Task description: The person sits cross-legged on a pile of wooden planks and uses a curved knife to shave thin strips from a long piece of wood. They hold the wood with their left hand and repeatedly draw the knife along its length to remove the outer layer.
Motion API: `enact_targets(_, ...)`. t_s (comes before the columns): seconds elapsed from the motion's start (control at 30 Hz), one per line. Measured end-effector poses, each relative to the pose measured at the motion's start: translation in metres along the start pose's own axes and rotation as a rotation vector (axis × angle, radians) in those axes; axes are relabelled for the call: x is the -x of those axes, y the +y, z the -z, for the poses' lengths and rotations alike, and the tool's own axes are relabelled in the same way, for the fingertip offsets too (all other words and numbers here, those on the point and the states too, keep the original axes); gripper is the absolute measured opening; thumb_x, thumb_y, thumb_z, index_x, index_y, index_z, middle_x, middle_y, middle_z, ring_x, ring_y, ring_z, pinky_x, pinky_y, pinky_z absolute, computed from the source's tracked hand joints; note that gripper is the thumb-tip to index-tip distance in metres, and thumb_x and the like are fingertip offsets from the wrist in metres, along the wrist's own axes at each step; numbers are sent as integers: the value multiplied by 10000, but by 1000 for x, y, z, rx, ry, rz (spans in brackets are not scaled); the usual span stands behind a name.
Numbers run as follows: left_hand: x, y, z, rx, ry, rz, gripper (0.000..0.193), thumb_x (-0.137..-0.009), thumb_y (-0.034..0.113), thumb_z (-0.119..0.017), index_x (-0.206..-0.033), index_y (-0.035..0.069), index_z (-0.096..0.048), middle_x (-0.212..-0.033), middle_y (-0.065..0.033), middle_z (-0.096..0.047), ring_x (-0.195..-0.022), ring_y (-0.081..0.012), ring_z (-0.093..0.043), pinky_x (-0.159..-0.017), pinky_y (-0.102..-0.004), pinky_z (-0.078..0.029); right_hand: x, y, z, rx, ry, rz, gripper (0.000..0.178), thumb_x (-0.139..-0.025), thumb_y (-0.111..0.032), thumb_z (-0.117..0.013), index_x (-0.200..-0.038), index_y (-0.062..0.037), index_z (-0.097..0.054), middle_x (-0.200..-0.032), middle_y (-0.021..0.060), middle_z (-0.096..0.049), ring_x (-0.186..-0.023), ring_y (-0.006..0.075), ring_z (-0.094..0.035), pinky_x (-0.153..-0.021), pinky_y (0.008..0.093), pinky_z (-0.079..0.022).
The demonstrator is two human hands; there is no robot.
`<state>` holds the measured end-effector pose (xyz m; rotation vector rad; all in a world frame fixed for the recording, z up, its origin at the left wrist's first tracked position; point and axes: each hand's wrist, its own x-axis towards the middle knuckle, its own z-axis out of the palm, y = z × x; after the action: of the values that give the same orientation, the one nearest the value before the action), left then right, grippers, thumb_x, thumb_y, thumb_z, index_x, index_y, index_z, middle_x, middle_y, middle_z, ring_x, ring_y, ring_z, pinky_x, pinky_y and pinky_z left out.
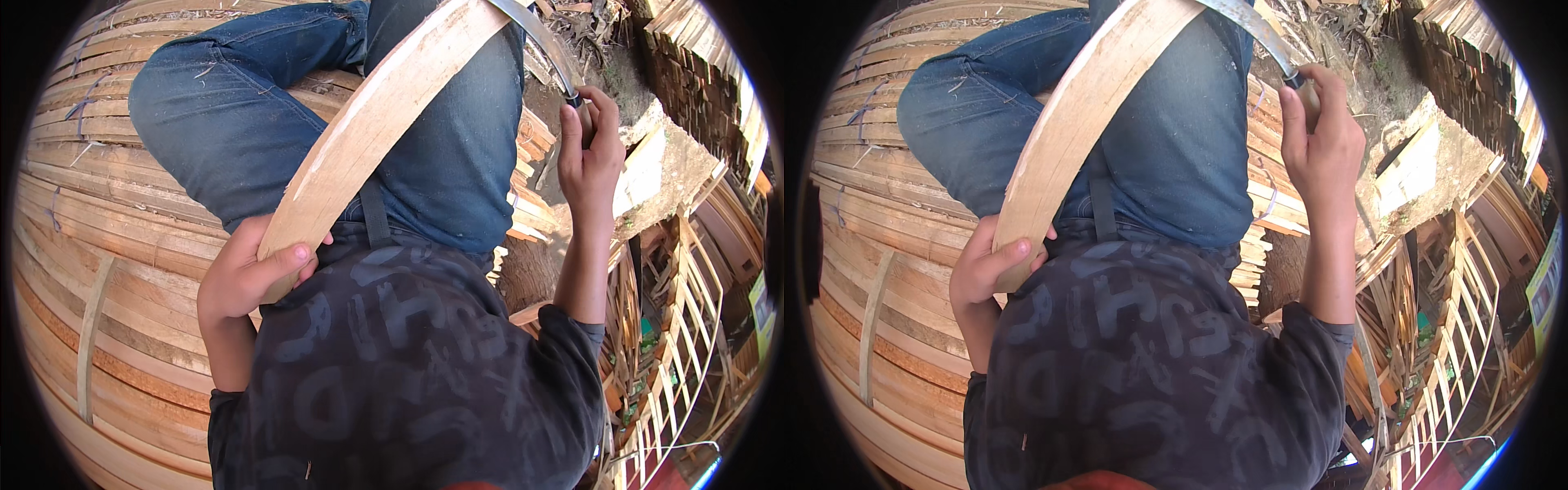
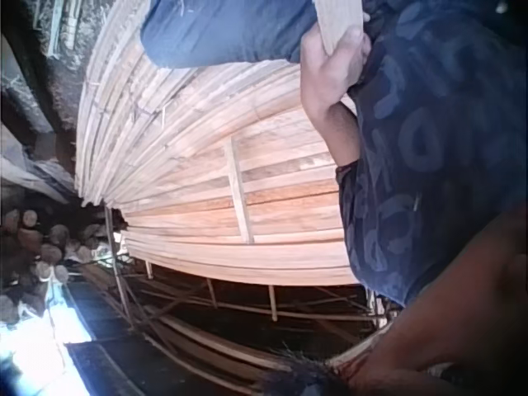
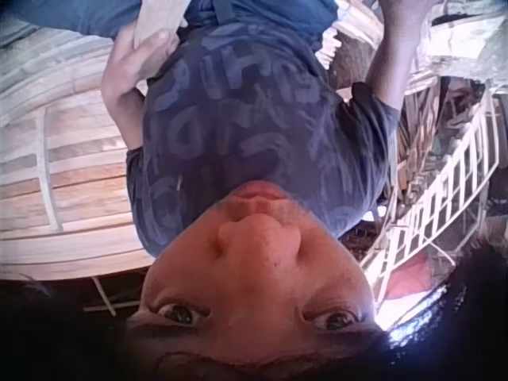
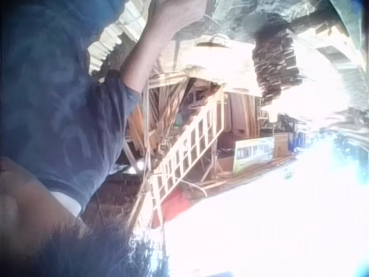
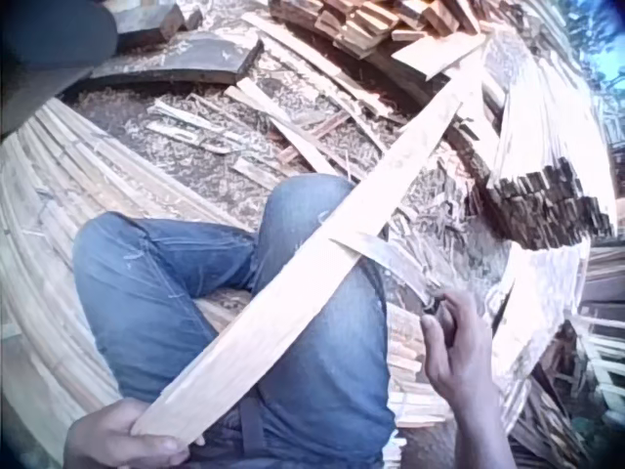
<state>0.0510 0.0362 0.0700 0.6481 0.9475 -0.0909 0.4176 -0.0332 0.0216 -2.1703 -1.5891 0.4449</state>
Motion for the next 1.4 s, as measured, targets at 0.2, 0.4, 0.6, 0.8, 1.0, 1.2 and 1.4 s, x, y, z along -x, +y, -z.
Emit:
enact_targets(0.2,7,7,-8,-104,106,7,313,-916,223,-591,-1072,-47,-619,-720,-54,-600,-672,-111,-544,-647,-256,-433,-8,-46,-5,-107,9,271,311,-811,-83,-742,-1100,-86,-625,-739,49,-628,-592,187,-634,-521,295,-482)
enact_targets(0.4,9,15,-21,-362,208,-84,284,-915,177,-600,-1081,-55,-598,-746,-119,-635,-676,-178,-588,-668,-309,-460,-2,-76,8,-116,-203,391,286,-797,-166,-746,-1060,-92,-661,-683,41,-548,-530,211,-560,-472,328,-435)
enact_targets(0.6,8,10,-25,-496,283,-214,225,-908,178,-604,-995,-30,-601,-680,-194,-589,-618,-349,-601,-600,-366,-448,12,-99,17,-140,-336,302,282,-790,-162,-746,-1048,-81,-664,-682,52,-538,-523,225,-552,-477,338,-439)
enact_targets(0.8,9,7,-26,-504,325,-237,199,-903,175,-605,-957,-16,-592,-655,-195,-578,-615,-375,-605,-579,-379,-441,2,-84,17,-146,-292,77,196,-825,-111,-714,-997,-34,-665,-670,92,-588,-564,245,-594,-524,311,-456)
enact_targets(1.0,8,10,-28,-557,334,-240,190,-904,172,-601,-952,-11,-591,-672,-208,-590,-647,-395,-619,-583,-400,-444,10,-99,17,-158,-359,158,193,-829,-138,-720,-993,-55,-659,-627,83,-553,-527,250,-564,-502,343,-435)
enact_targets(1.2,7,9,-28,-580,341,-241,204,-907,184,-604,-961,-12,-592,-682,-216,-594,-665,-407,-623,-595,-408,-452,8,-90,13,-22,-225,216,178,-846,-148,-711,-992,-59,-661,-676,87,-596,-543,248,-585,-509,333,-448)
enact_targets(1.4,9,8,-27,-539,307,-229,217,-914,191,-601,-986,-13,-600,-681,-221,-591,-671,-413,-620,-604,-400,-459,-7,-56,12,24,-114,127,193,-898,-193,-673,-1022,-45,-681,-785,103,-676,-608,207,-664,-550,303,-495)
